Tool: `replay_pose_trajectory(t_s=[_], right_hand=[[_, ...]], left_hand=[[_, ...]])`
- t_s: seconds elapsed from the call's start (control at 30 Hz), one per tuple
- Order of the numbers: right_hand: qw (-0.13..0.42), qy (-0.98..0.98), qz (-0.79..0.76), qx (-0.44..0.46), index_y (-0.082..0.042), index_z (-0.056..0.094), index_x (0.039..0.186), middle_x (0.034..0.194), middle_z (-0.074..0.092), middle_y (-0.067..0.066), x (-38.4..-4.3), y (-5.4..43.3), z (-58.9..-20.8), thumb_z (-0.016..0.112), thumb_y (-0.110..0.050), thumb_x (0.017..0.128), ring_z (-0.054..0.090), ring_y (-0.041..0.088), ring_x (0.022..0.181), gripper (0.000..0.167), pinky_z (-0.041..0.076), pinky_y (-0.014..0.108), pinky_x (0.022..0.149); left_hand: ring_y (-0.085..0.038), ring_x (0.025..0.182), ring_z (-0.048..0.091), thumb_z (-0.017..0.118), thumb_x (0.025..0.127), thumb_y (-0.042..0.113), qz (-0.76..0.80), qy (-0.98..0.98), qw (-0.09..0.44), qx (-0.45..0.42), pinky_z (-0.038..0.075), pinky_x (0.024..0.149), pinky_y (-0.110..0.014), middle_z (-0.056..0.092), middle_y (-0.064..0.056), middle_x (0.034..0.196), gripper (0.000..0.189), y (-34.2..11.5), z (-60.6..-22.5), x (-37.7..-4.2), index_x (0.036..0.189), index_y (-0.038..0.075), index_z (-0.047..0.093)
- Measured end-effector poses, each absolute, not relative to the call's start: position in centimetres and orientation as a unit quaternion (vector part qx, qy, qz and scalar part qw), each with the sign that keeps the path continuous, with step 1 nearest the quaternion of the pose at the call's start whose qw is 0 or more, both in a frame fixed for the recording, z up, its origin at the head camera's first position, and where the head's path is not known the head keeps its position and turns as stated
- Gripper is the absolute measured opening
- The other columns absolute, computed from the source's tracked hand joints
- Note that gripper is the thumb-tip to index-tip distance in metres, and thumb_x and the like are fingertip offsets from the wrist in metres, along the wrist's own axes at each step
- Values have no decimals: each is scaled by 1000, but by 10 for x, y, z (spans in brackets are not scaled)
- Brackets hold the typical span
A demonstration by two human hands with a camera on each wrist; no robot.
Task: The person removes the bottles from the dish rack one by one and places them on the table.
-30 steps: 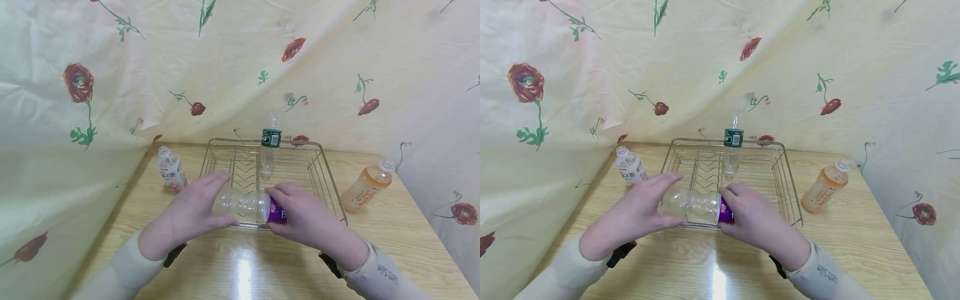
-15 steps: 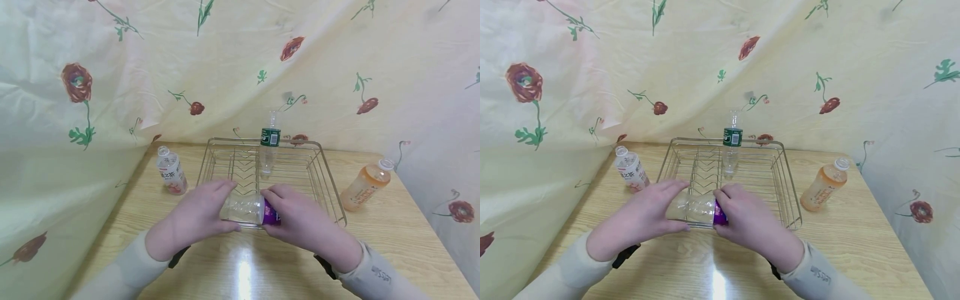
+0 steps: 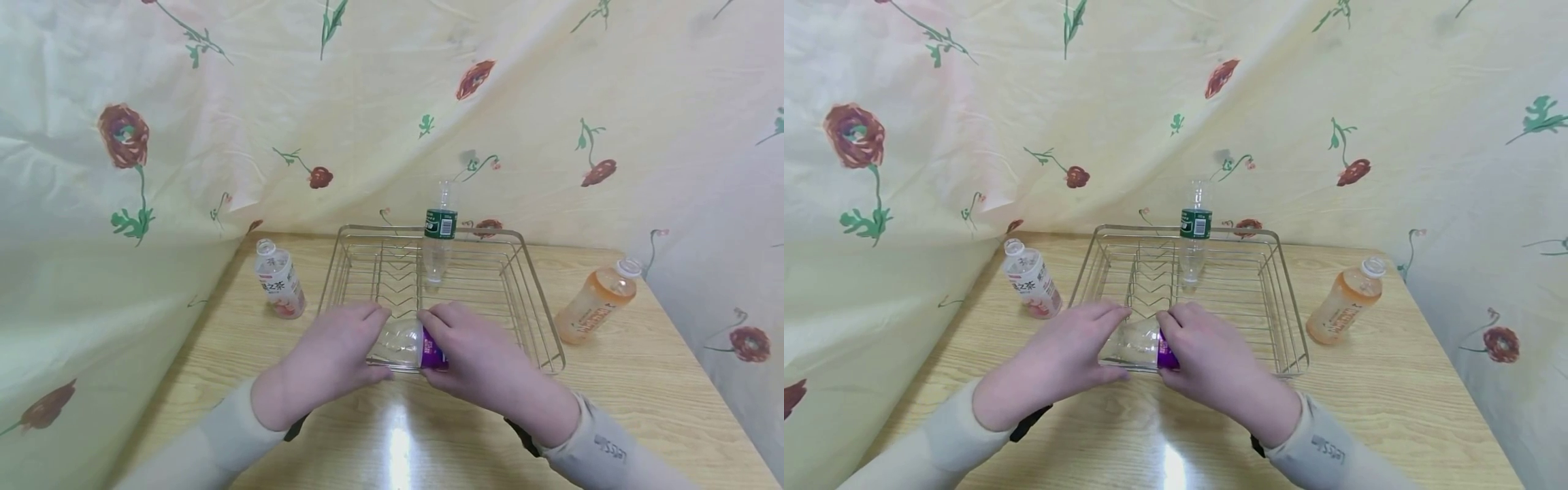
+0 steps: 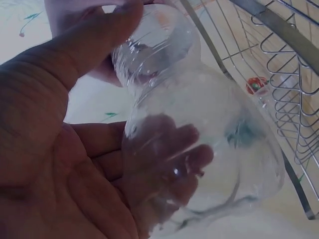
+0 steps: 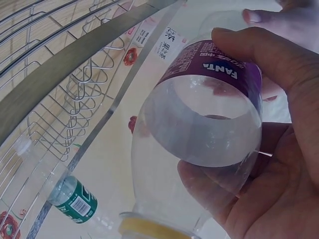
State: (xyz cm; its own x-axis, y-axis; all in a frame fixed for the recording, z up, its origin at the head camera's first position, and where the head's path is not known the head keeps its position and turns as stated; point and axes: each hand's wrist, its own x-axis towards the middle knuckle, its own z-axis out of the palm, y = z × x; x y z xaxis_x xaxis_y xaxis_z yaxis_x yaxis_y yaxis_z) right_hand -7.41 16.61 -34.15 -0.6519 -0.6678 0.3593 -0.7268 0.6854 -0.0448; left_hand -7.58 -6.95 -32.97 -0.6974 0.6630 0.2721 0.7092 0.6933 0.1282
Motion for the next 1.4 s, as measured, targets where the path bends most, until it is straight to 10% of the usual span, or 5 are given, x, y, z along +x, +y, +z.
replay_pose_trajectory(t_s=[1.4], right_hand=[[167,-897,130,389,1,59,134,122,64,11,-75,168,-344,88,-44,74,64,25,102,81,59,40,81]], left_hand=[[-21,86,65,90,77,16,-144,-925,116,-333,57,80,-37,68,-4,96,35,-70,-345,-77,103,7,67]])
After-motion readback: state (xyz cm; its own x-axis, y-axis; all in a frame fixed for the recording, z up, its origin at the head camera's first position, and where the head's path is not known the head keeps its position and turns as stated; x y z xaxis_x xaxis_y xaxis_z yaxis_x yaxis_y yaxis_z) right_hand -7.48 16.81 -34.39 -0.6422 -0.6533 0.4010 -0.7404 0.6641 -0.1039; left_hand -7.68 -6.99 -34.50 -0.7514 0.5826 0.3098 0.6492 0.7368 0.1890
